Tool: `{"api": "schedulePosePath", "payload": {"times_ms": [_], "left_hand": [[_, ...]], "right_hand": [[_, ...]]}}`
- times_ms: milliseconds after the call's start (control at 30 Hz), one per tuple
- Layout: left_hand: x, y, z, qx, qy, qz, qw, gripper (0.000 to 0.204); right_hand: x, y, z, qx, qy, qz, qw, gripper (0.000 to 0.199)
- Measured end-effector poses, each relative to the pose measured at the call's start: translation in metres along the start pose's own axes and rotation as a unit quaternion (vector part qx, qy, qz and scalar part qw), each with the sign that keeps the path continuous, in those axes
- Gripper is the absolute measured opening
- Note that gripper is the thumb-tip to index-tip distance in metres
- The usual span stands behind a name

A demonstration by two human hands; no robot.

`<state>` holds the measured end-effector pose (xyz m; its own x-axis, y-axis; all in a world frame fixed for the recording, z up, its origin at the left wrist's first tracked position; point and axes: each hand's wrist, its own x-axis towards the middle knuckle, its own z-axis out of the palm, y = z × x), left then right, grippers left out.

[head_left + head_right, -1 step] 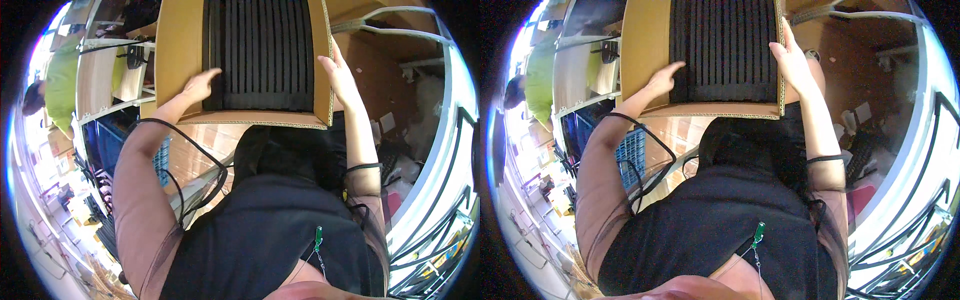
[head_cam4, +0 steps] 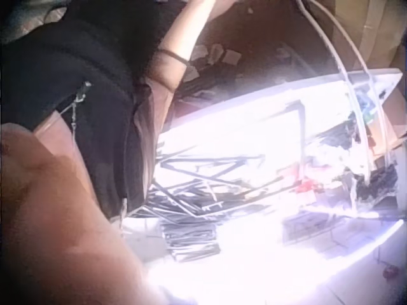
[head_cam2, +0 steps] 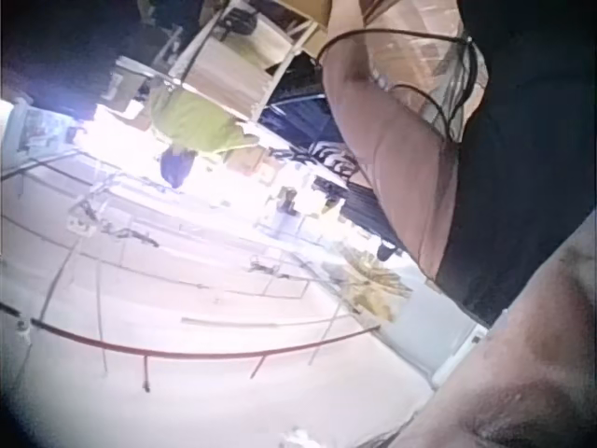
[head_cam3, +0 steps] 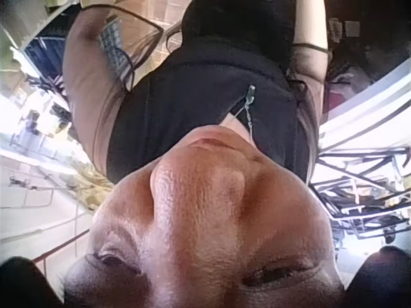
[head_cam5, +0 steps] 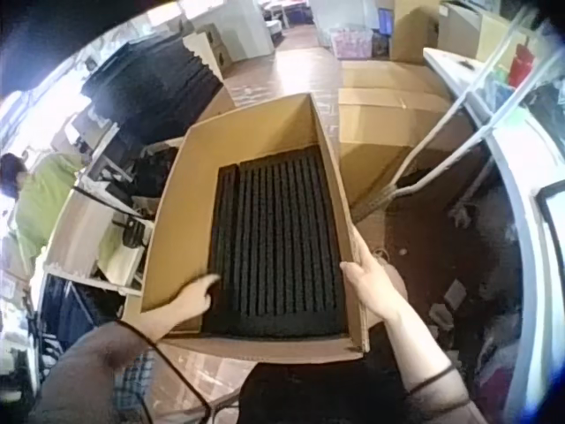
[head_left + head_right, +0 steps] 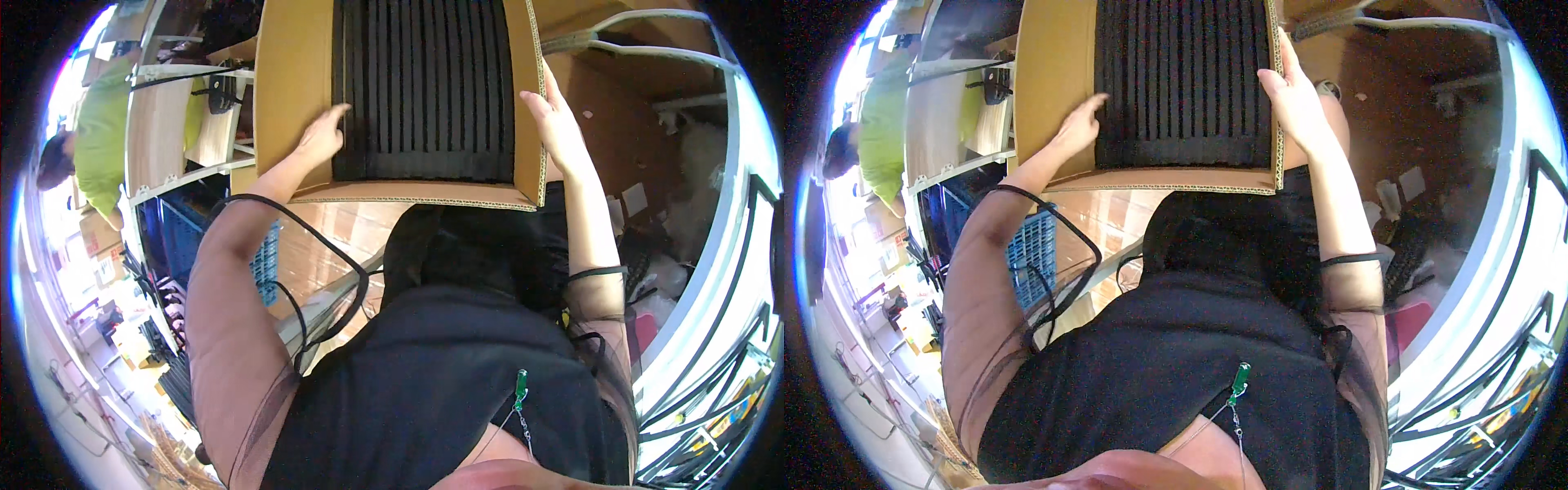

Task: The person closes and seals a cardboard box filled with black panels using a tape dispenser, sets it aside, and then unfolds and folds the flaps of a flat cardboard box to assemble a new box.

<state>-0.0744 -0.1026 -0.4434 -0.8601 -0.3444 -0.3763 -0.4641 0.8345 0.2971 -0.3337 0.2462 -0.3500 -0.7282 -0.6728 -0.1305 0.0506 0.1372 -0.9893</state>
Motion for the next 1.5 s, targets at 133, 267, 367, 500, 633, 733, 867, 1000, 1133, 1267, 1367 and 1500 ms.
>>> {"api": "schedulePosePath", "payload": {"times_ms": [133, 267, 367, 500, 633, 733, 867, 1000, 1133, 1267, 1367, 1500], "left_hand": [[0.000, 0.035, -0.011, 0.141, -0.306, -0.071, 0.939, 0.078], [-0.004, 0.031, -0.029, 0.258, -0.251, 0.028, 0.932, 0.079], [-0.009, 0.027, -0.037, 0.280, -0.245, 0.083, 0.924, 0.079], [-0.015, 0.031, -0.025, 0.313, -0.281, 0.143, 0.896, 0.085], [-0.030, 0.038, -0.027, 0.272, -0.292, 0.092, 0.912, 0.098], [-0.031, 0.036, -0.018, 0.309, -0.241, 0.122, 0.912, 0.099], [-0.034, 0.045, -0.019, 0.343, -0.250, 0.117, 0.898, 0.094], [-0.032, 0.050, -0.021, 0.384, -0.267, 0.084, 0.880, 0.093], [-0.027, 0.052, -0.014, 0.389, -0.246, 0.109, 0.881, 0.091], [-0.018, 0.049, -0.032, 0.360, -0.240, 0.116, 0.894, 0.086], [-0.013, 0.035, -0.046, 0.266, -0.222, 0.075, 0.935, 0.075], [-0.017, 0.020, -0.038, 0.381, -0.243, 0.145, 0.880, 0.069]], "right_hand": [[0.000, 0.001, -0.003, 0.001, 0.007, -0.005, 1.000, 0.065], [-0.005, -0.008, 0.000, -0.009, 0.013, 0.031, 0.999, 0.064], [-0.004, -0.008, -0.002, -0.004, 0.008, 0.020, 1.000, 0.064], [-0.002, 0.001, -0.001, -0.017, 0.006, 0.012, 1.000, 0.061], [-0.005, -0.010, 0.000, -0.020, 0.010, 0.026, 0.999, 0.060], [-0.003, -0.001, -0.002, -0.027, 0.012, 0.028, 0.999, 0.060], [-0.001, -0.003, 0.000, -0.048, 0.014, -0.001, 0.999, 0.061], [-0.003, -0.007, 0.001, -0.077, 0.021, 0.004, 0.997, 0.060], [-0.003, -0.004, -0.002, -0.027, 0.020, 0.011, 0.999, 0.063], [-0.003, 0.000, -0.001, -0.034, 0.028, 0.013, 0.999, 0.061], [-0.003, 0.003, -0.001, -0.022, 0.020, 0.008, 1.000, 0.061], [-0.004, 0.002, -0.001, -0.002, 0.026, -0.006, 1.000, 0.061]]}}
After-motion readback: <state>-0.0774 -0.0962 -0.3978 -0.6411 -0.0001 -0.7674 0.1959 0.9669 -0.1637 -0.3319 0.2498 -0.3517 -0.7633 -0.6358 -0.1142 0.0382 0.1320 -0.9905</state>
